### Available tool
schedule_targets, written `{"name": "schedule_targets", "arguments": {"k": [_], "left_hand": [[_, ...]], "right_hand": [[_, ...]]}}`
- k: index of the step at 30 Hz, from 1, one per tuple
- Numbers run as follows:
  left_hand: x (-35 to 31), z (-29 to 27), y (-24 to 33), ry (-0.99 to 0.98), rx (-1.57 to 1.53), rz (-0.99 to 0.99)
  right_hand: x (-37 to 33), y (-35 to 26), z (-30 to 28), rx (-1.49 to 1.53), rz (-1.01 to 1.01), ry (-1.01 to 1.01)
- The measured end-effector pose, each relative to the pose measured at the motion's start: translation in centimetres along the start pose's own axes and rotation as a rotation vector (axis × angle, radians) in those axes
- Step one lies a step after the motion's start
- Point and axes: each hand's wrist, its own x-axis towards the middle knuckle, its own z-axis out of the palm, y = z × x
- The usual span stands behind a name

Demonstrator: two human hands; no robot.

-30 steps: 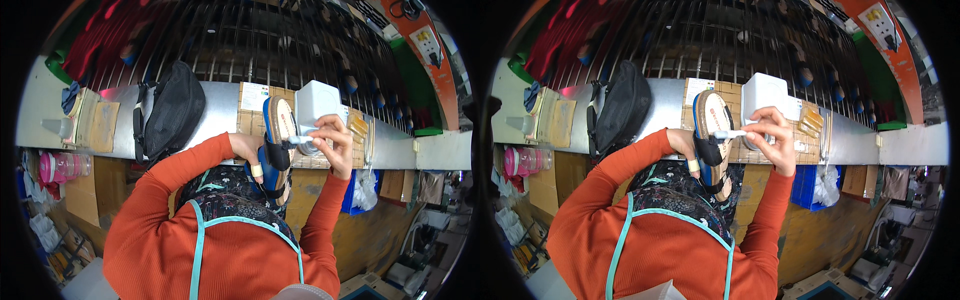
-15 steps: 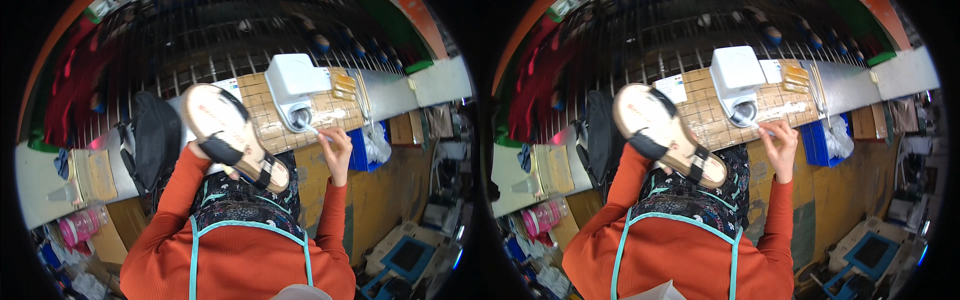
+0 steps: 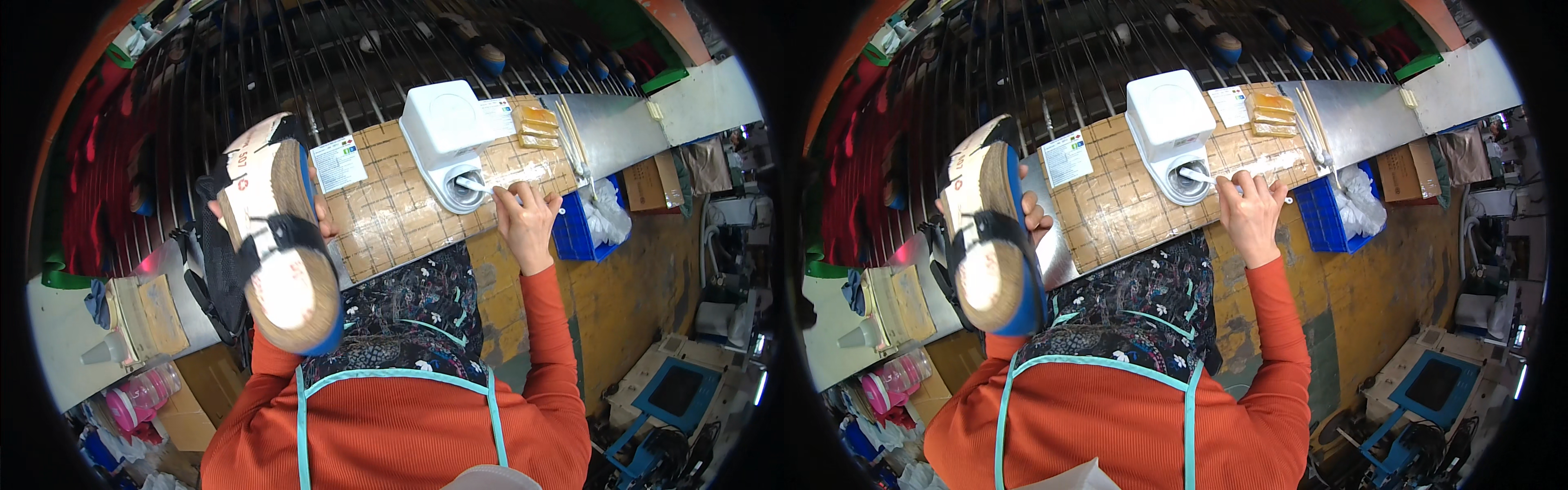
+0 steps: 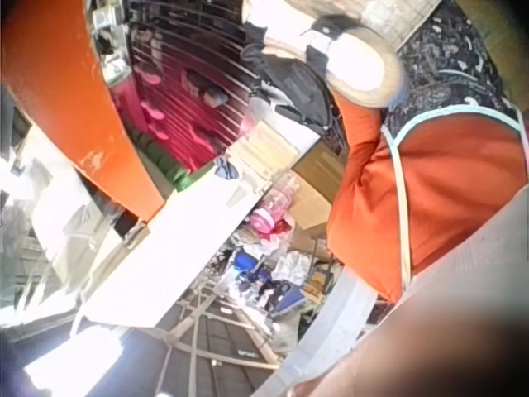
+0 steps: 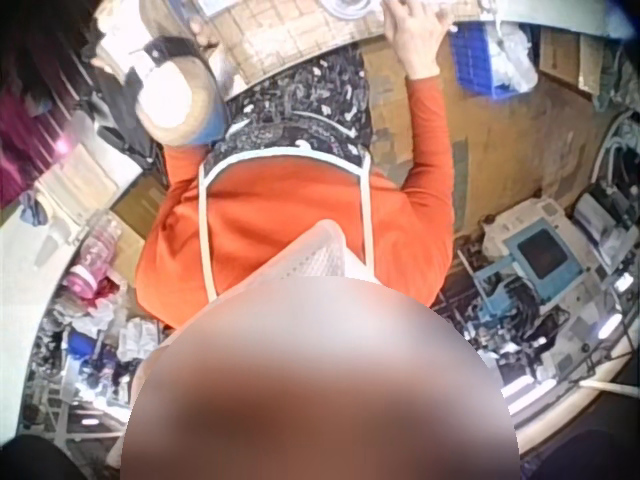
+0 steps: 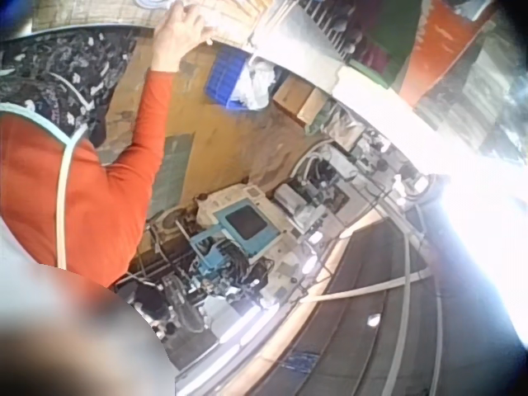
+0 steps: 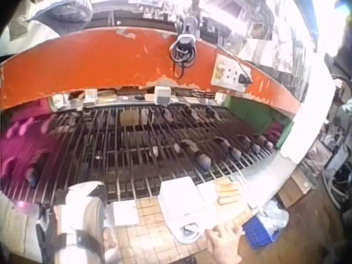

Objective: The person rubs a small white block on the sole of a blue sandal, then uses a brush to apply white glue from a container onto the sandal's sole and strap areas. The sandal is handled one at a time and placed back on a metal rack after treatment.

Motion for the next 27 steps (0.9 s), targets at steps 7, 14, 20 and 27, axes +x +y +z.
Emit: {"name": "schedule_targets", "arguments": {"k": [7, 14, 20, 27], "left_hand": [[1.6, -3.1, -0.9, -0.151, -0.275, -0.005], [1.4, -3.7, -5.3, 0.254, 0.279, 0.161], [2.9, -0.3, -6.2, 0.177, 0.336, 0.044], [1.9, -0.7, -5.5, 0.14, 0.527, 0.07]], "right_hand": [[-1.0, 2.0, 0.3, 0.601, 0.451, -0.237], [-0.7, 0.7, -0.3, 1.181, 0.767, -0.369], [3.8, -5.9, -4.0, 0.581, 0.155, 0.251], [4.8, -10.7, -4.4, 0.933, 0.181, 0.151]]}}
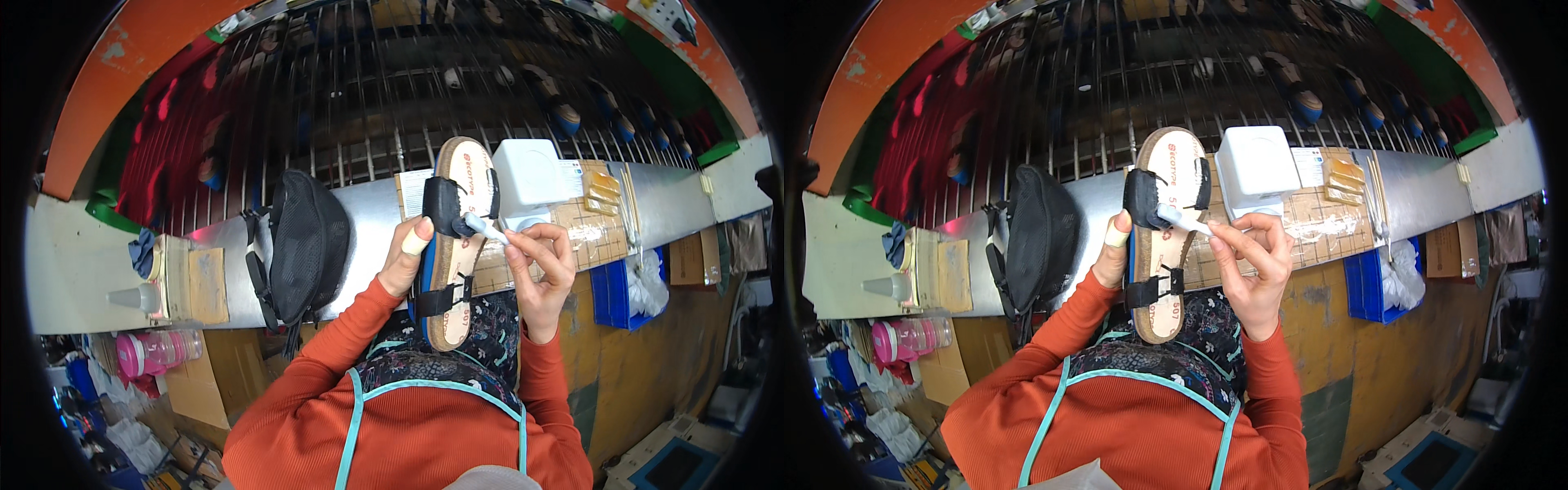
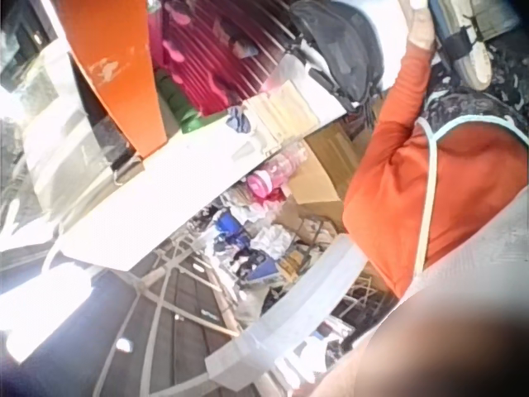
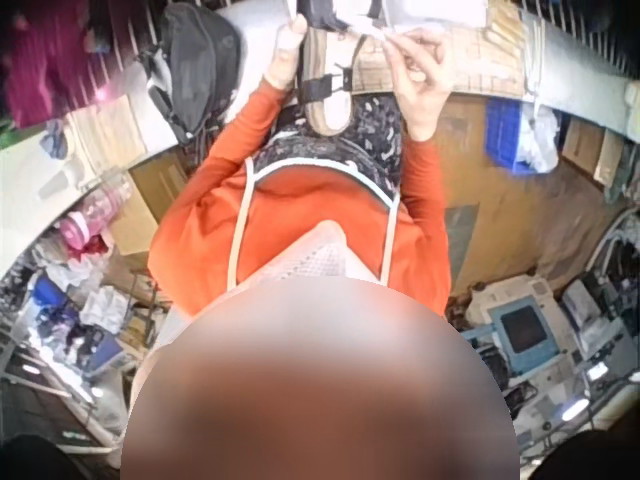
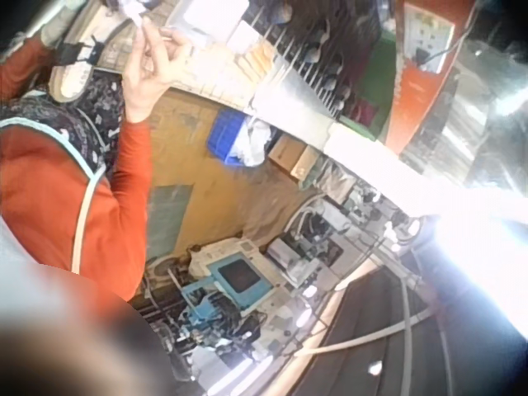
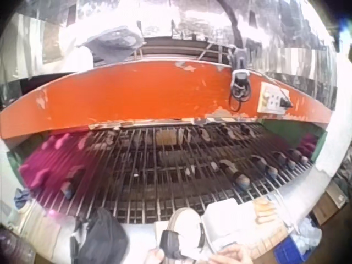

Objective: The person rubs a small white block on the sole of a blue sandal, then uses a brush to apply white glue from a container onto the sandal's sole and strap areas. The sandal is handled one at a time and placed back on a metal rack after treatment.

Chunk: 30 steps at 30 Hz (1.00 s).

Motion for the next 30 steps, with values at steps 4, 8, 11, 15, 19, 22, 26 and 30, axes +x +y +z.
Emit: {"name": "schedule_targets", "arguments": {"k": [4, 8, 11, 15, 19, 22, 26, 30], "left_hand": [[-0.6, -0.4, 0.3, 0.058, 0.233, 0.07], [-0.9, -0.3, 0.7, 0.071, 0.274, 0.157], [-0.9, -0.4, 0.8, 0.071, 0.287, 0.179], [-0.8, -0.5, 0.9, 0.072, 0.311, 0.139], [-0.6, -0.5, 1.2, 0.067, 0.337, 0.14], [-0.6, -0.4, 1.3, 0.066, 0.332, 0.16], [-0.7, -0.5, 1.3, 0.05, 0.321, 0.144], [-0.6, -0.6, 1.4, 0.017, 0.312, 0.191]], "right_hand": [[0.3, 0.3, 0.9, -0.028, -0.004, 0.009], [1.3, 0.1, 1.2, -0.074, -0.029, 0.006], [2.1, 0.1, 1.4, -0.069, -0.052, 0.015], [2.8, 0.4, 1.4, -0.093, -0.099, 0.022], [3.1, 0.5, 1.3, -0.053, -0.101, 0.025], [3.5, 0.7, 1.0, -0.011, -0.103, -0.028], [4.1, 1.0, 0.3, 0.079, -0.098, -0.098], [4.3, 1.1, 0.3, 0.065, -0.123, -0.066]]}}
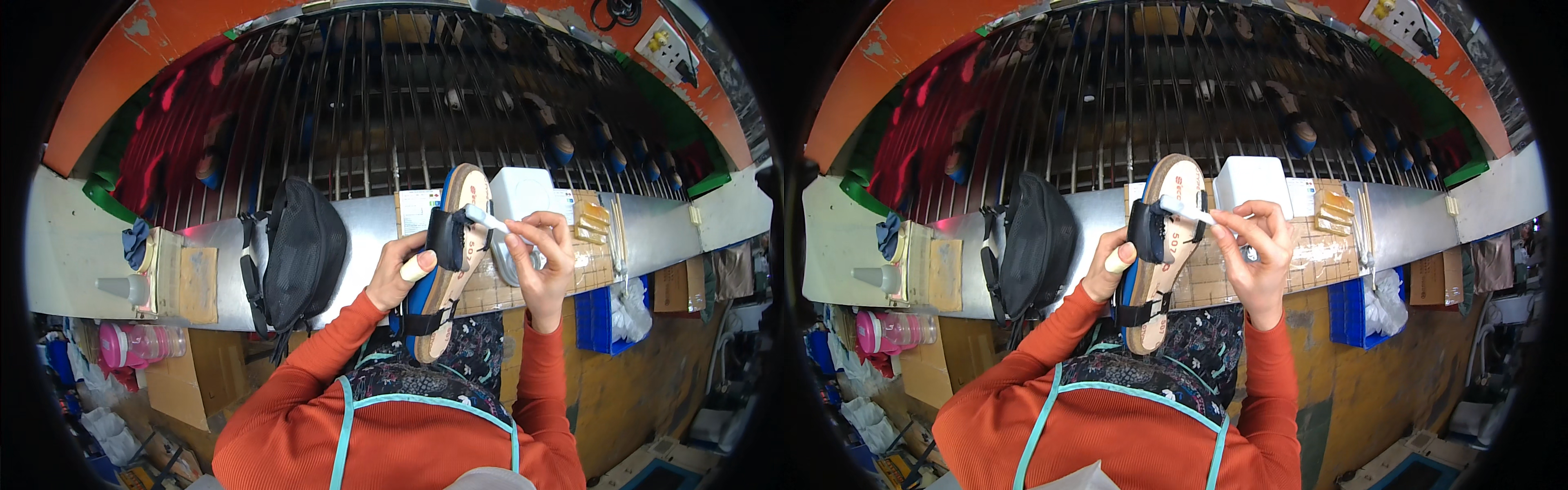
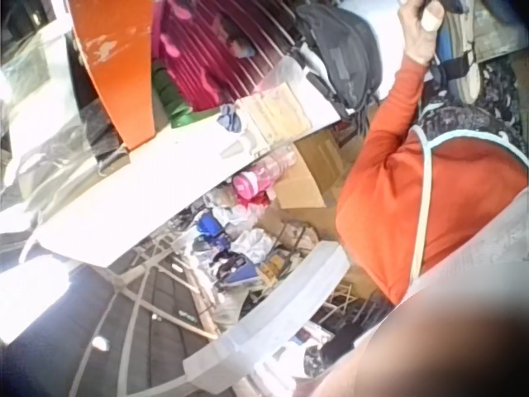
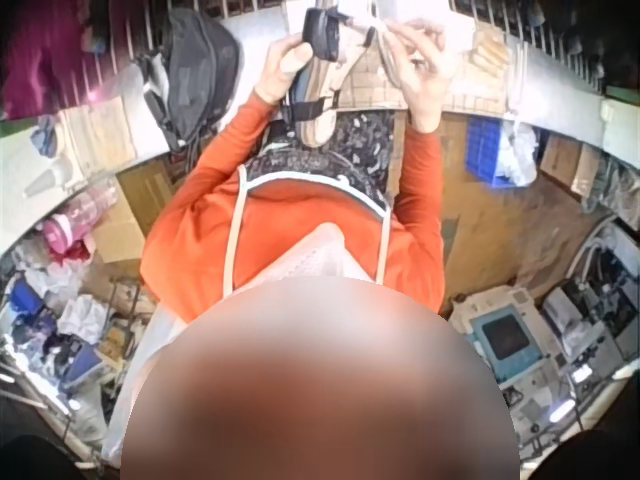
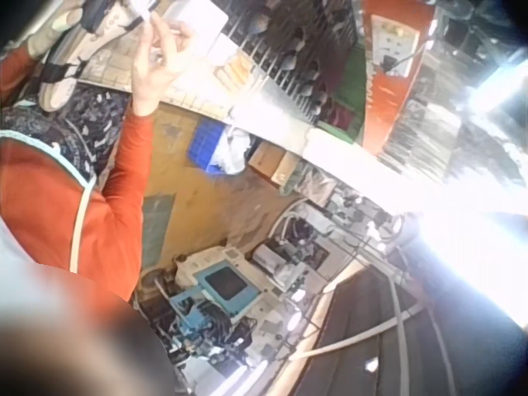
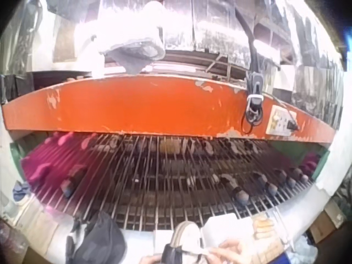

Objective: The person rubs a small white block on the sole of a blue sandal, then uses a brush to apply white glue from a container onto the sandal's sole and strap areas. The sandal is handled one at a time and placed back on a metal rack after treatment.

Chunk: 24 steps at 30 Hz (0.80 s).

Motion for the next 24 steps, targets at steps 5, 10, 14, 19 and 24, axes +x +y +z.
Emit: {"name": "schedule_targets", "arguments": {"k": [5, 10, 14, 19, 24], "left_hand": [[0.2, 0.1, 0.1, -0.011, -0.004, -0.01], [0.4, 0.2, 0.1, -0.014, 0.027, 0.007], [0.5, 0.4, 0.1, -0.014, 0.032, -0.019], [0.6, 0.6, 0.0, -0.024, 0.003, -0.046], [0.9, 0.5, -0.2, -0.053, -0.031, -0.125]], "right_hand": [[0.2, 0.0, -0.7, -0.025, -0.009, -0.059], [0.5, 0.3, -1.5, -0.088, -0.046, -0.117], [0.5, 0.3, -1.8, -0.128, -0.083, -0.148], [0.2, 0.4, -2.2, -0.166, -0.094, -0.157], [-0.2, 0.3, -2.4, -0.175, -0.091, -0.166]]}}
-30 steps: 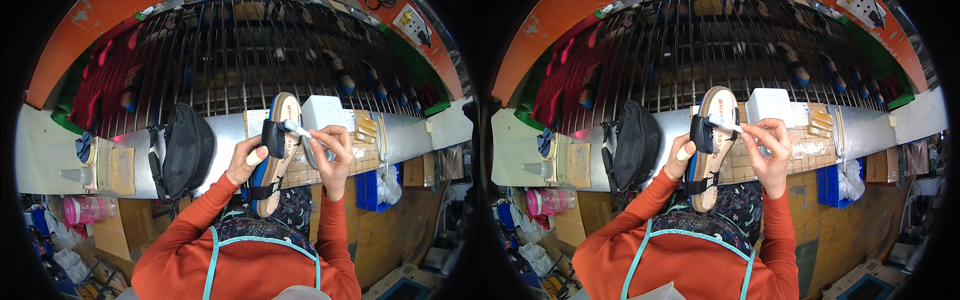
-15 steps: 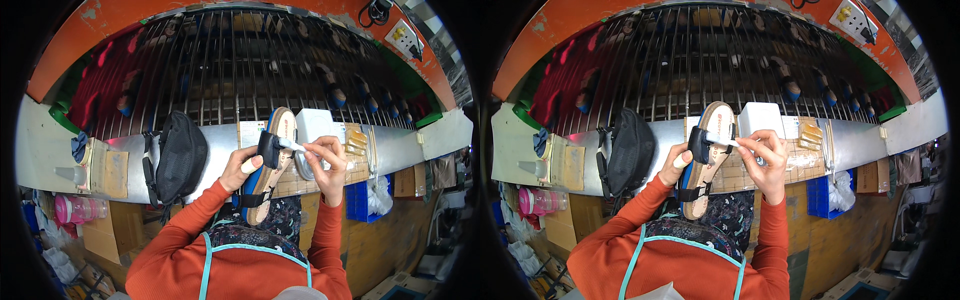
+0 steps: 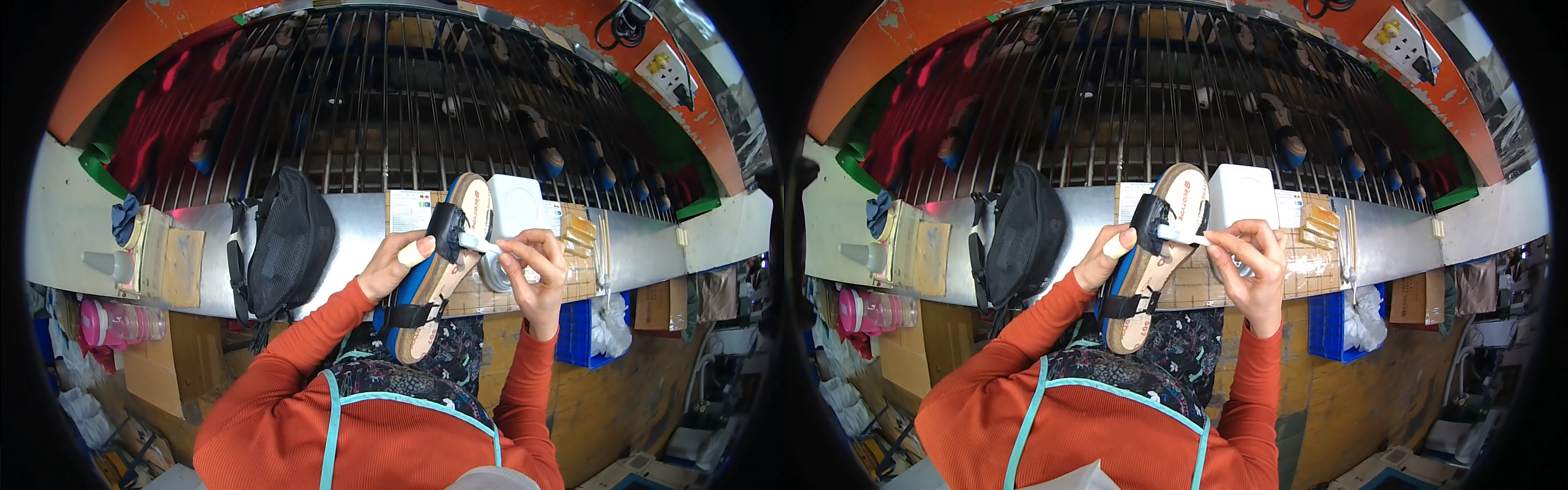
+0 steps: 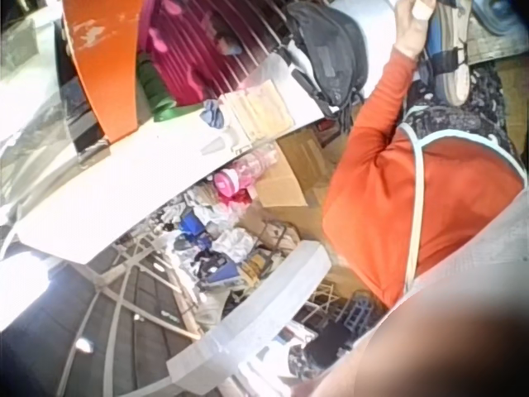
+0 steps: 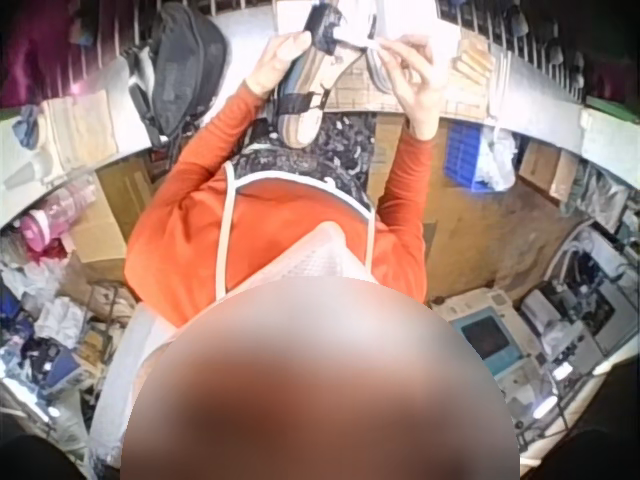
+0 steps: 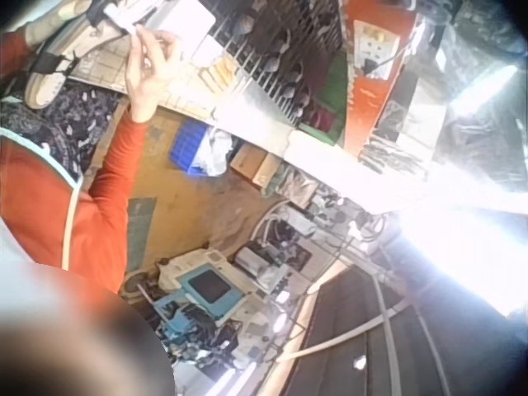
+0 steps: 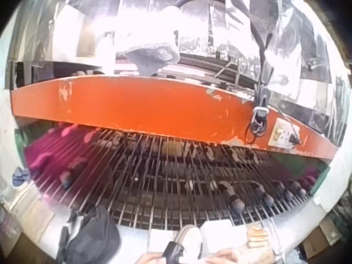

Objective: The person rubs a small white block on the sole of a blue sandal, then uses a brush to apply white glue from a container onto the sandal's sole and strap areas. The sandal is handled one at a time and placed back on a metal rack after treatment.

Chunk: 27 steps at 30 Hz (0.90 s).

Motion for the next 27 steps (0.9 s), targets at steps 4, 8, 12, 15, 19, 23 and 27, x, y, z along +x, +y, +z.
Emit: {"name": "schedule_targets", "arguments": {"k": [4, 8, 12, 15, 19, 23, 27], "left_hand": [[0.1, 0.1, 0.1, -0.017, -0.058, -0.043], [0.4, 0.5, 0.1, 0.02, -0.133, -0.1], [0.9, 0.6, 0.4, -0.06, -0.274, -0.22], [1.3, 1.2, 0.8, -0.02, -0.435, -0.172], [1.7, 1.5, 1.5, -0.024, -0.512, -0.085], [2.0, 0.8, 1.8, -0.071, -0.544, -0.102], [2.3, -0.3, 1.7, -0.035, -0.499, -0.08]], "right_hand": [[-0.5, -0.3, -0.3, -0.074, -0.01, -0.011], [-0.6, -0.4, -0.6, -0.051, -0.066, -0.03], [0.0, -0.1, 0.6, 0.116, 0.103, 0.103], [0.1, -0.2, 0.9, 0.067, 0.133, 0.132], [0.0, -0.3, 0.5, 0.115, 0.101, 0.009], [-0.4, -0.2, 1.7, -0.079, 0.181, 0.223], [-2.8, -1.2, 3.1, 0.165, 0.257, 0.127]]}}
